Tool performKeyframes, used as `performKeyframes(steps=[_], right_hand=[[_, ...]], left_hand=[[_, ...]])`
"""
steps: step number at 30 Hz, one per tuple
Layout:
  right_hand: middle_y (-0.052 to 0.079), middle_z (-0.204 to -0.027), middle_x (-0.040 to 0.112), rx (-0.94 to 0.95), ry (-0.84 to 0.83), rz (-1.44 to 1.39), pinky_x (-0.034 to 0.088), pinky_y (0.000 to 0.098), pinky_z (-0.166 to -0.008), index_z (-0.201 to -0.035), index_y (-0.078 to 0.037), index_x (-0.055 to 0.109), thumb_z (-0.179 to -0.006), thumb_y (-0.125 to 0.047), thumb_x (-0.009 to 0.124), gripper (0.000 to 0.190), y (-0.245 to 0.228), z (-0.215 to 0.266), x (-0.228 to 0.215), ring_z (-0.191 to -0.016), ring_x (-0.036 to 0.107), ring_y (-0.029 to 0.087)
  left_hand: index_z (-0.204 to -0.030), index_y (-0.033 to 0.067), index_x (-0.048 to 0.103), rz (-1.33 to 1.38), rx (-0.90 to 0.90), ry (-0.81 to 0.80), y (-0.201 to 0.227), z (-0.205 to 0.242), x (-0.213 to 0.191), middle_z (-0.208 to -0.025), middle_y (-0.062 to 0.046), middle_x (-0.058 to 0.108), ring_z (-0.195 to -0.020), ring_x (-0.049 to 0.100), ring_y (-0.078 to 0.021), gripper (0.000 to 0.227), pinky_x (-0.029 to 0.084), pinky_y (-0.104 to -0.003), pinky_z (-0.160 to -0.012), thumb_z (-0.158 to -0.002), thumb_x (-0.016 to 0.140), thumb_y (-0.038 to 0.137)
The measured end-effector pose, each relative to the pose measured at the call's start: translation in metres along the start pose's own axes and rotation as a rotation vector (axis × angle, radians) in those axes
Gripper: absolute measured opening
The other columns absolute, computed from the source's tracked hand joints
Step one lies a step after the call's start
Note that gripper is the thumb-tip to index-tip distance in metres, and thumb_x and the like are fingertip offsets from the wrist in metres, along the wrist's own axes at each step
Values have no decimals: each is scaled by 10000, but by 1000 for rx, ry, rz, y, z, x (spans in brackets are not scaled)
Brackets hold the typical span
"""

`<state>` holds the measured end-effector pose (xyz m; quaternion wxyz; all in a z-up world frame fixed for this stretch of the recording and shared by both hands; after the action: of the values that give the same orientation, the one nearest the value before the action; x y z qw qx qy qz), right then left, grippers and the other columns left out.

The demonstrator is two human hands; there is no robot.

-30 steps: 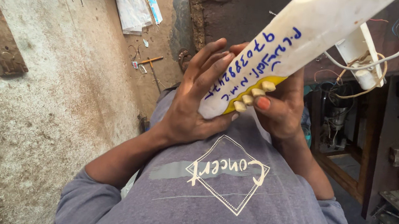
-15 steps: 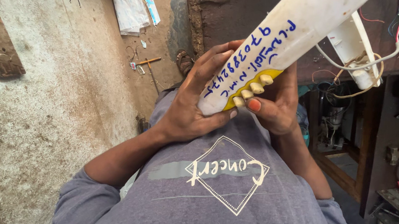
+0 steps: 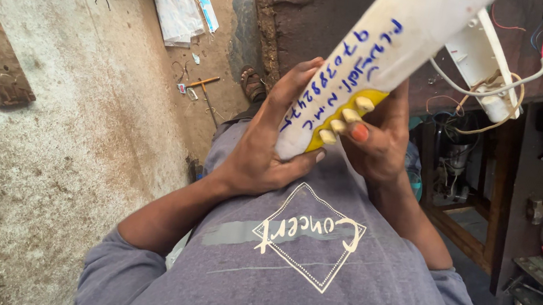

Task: The person assembles a white and yellow plastic device by inserting small cylindrical components into slots, applying adhesive from a bottle, and using a screwdriver to secure internal parts. The person repeatedly rotates and repositions the device while working on its internal wiring and components.

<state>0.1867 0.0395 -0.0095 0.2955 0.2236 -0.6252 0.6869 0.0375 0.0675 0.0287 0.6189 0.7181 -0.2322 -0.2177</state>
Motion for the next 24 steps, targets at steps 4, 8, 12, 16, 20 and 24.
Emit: performKeyframes(steps=[4, 8, 12, 16, 20, 24], right_hand=[[224, -1476, 542, -74, -91, 188, 588, 392, -1099, -1581, -51, 315, -937, -196, 857, 854, -6, 0, 9, -1314, 631, 266], [242, -1481, 542, -183, -79, 342, 616, 369, -1057, -1565, -9, 317, -947, -250, 846, 849, -13, -3, 13, -1294, 650, 259], [267, -1493, 512, -113, -69, 279, 601, 408, -1089, -1548, -15, 293, -936, -227, 862, 863, -9, -6, 11, -1317, 625, 292], [251, -1548, 445, -9, -134, 77, 563, 436, -1146, -1617, -79, 223, -909, -187, 879, 971, -5, -7, 14, -1391, 568, 301], [240, -1591, 428, -74, -183, 258, 543, 421, -1184, -1611, -92, 211, -914, -142, 861, 954, -9, -6, 19, -1412, 524, 270], [246, -1583, 433, -94, -122, 306, 552, 414, -1170, -1600, -82, 197, -922, -114, 846, 939, -7, -3, 19, -1375, 528, 265]], left_hand=[[-1630, 174, 197, -32, 35, -8, 2, 0, 2, -1680, -151, 257, -1610, 290, -318, 951, 369, -411, -1333, -907, 792, 4], [-1658, 170, 203, -52, 0, -21, 1, 0, 3, -1696, -178, 212, -1606, 306, -326, 959, 444, -375, -1289, -918, 789, 4], [-1645, 148, 174, 84, -26, -31, -4, 1, 4, -1698, -160, 232, -1613, 293, -287, 956, 375, -370, -1323, -922, 772, -30], [-1641, 121, 178, 263, -100, -24, -14, 2, 7, -1680, -152, 273, -1584, 306, -253, 935, 320, -364, -1329, -925, 750, -63], [-1644, 120, 183, 224, -83, -19, -14, 2, 6, -1683, -145, 274, -1587, 307, -241, 942, 327, -358, -1334, -916, 753, -62], [-1633, 134, 187, -33, 2, 5, -4, 3, 1, -1665, -139, 283, -1601, 297, -235, 965, 306, -361, -1342, -894, 783, -39]])
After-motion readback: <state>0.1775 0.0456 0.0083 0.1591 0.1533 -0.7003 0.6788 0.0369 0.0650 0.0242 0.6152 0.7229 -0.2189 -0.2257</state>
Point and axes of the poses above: each hand's wrist, its own z-axis away from the middle knuckle, its own x-axis out of the palm, y = z × x, the point moved 9 cm from there along -z, towards the middle knuckle
